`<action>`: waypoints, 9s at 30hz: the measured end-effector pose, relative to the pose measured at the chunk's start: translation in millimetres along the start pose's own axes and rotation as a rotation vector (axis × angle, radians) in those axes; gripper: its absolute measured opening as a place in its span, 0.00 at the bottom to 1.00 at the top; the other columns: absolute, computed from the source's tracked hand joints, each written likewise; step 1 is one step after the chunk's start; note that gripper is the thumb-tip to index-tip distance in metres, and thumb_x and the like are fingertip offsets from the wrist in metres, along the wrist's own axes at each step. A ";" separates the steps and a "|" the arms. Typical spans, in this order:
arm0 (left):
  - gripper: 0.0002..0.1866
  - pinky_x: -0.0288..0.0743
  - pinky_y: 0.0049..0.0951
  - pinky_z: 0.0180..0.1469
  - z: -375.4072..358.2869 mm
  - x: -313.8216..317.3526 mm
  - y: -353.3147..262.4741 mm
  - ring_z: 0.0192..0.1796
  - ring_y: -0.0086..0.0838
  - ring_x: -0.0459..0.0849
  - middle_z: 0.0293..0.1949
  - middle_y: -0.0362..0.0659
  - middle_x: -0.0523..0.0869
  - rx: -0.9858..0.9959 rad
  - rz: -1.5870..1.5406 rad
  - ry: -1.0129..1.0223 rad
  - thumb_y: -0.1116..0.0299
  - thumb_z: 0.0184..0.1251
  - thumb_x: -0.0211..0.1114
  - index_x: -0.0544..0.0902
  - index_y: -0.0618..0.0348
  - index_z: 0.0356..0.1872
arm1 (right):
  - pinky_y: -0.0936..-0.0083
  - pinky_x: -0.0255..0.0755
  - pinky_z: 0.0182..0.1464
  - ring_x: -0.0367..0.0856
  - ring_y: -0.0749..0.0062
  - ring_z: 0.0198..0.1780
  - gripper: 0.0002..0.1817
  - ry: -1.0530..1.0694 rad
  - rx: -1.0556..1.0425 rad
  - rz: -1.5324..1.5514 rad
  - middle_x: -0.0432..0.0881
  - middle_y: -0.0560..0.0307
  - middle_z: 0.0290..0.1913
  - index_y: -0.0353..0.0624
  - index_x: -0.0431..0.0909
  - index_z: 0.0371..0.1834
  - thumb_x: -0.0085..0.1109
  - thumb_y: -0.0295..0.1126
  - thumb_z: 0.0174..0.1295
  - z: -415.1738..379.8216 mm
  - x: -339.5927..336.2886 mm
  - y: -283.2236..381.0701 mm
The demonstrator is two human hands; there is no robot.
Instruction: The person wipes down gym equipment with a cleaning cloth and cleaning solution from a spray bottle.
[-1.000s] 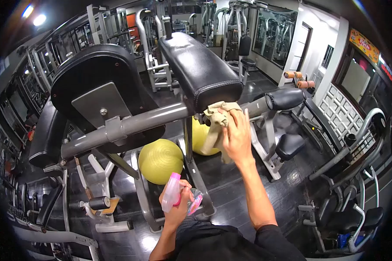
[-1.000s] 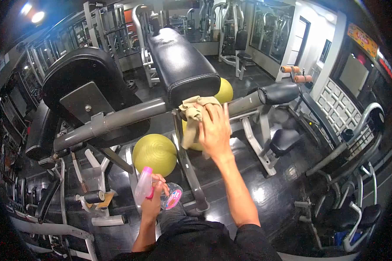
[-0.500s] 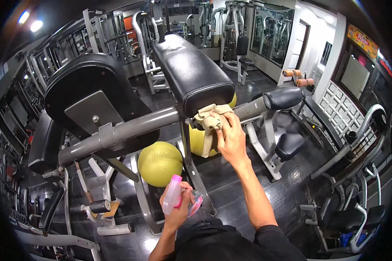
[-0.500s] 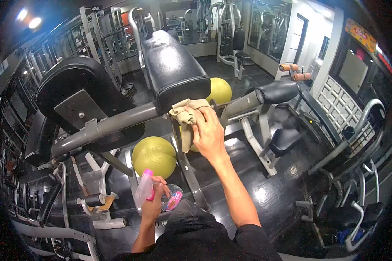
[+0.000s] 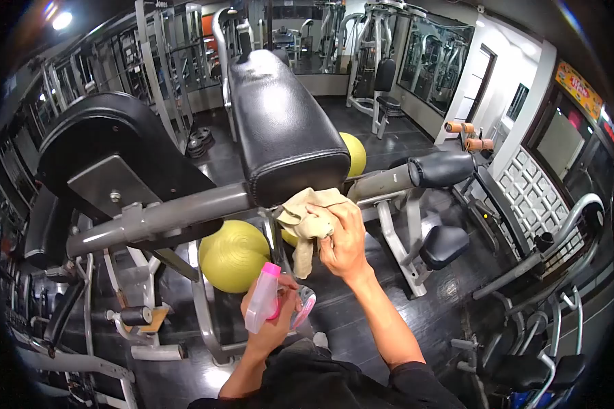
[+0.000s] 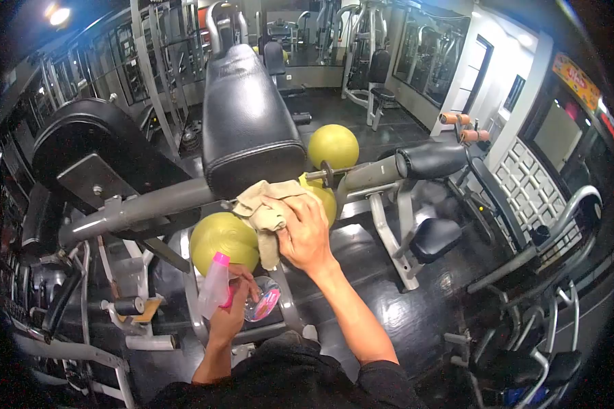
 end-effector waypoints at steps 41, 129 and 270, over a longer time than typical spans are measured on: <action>0.20 0.77 0.28 0.42 48.8 159.8 61.2 0.39 0.30 0.83 0.43 0.49 0.80 0.329 0.660 -0.150 0.74 0.60 0.69 0.69 0.62 0.50 | 0.71 0.77 0.47 0.80 0.68 0.45 0.24 0.319 1.573 1.869 0.76 0.54 0.51 0.47 0.63 0.64 0.35 0.49 0.74 -168.9 98.8 -172.1; 0.05 0.74 0.23 0.29 75.5 265.1 154.9 0.26 0.23 0.80 0.33 0.46 0.78 0.549 0.931 -1.781 0.79 0.66 0.56 0.71 0.67 0.40 | 0.53 0.45 0.74 0.71 0.62 0.59 0.26 0.026 -0.764 1.417 0.74 0.58 0.52 0.52 0.70 0.65 0.50 0.35 0.59 92.4 46.9 -69.5; 0.07 0.76 0.23 0.28 101.5 233.5 202.1 0.27 0.23 0.79 0.36 0.48 0.78 0.534 0.834 -1.769 0.83 0.64 0.54 0.70 0.66 0.42 | 0.46 0.56 0.69 0.60 0.32 0.67 0.38 0.137 -0.469 1.268 0.61 0.32 0.66 0.34 0.64 0.67 0.49 0.18 0.44 150.0 168.2 -183.2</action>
Point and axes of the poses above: each hand's wrist, its own z-axis towards the middle knuckle, its own x-axis out of the palm, y = z × x, the point moved 8 cm from there along z, towards the middle knuckle
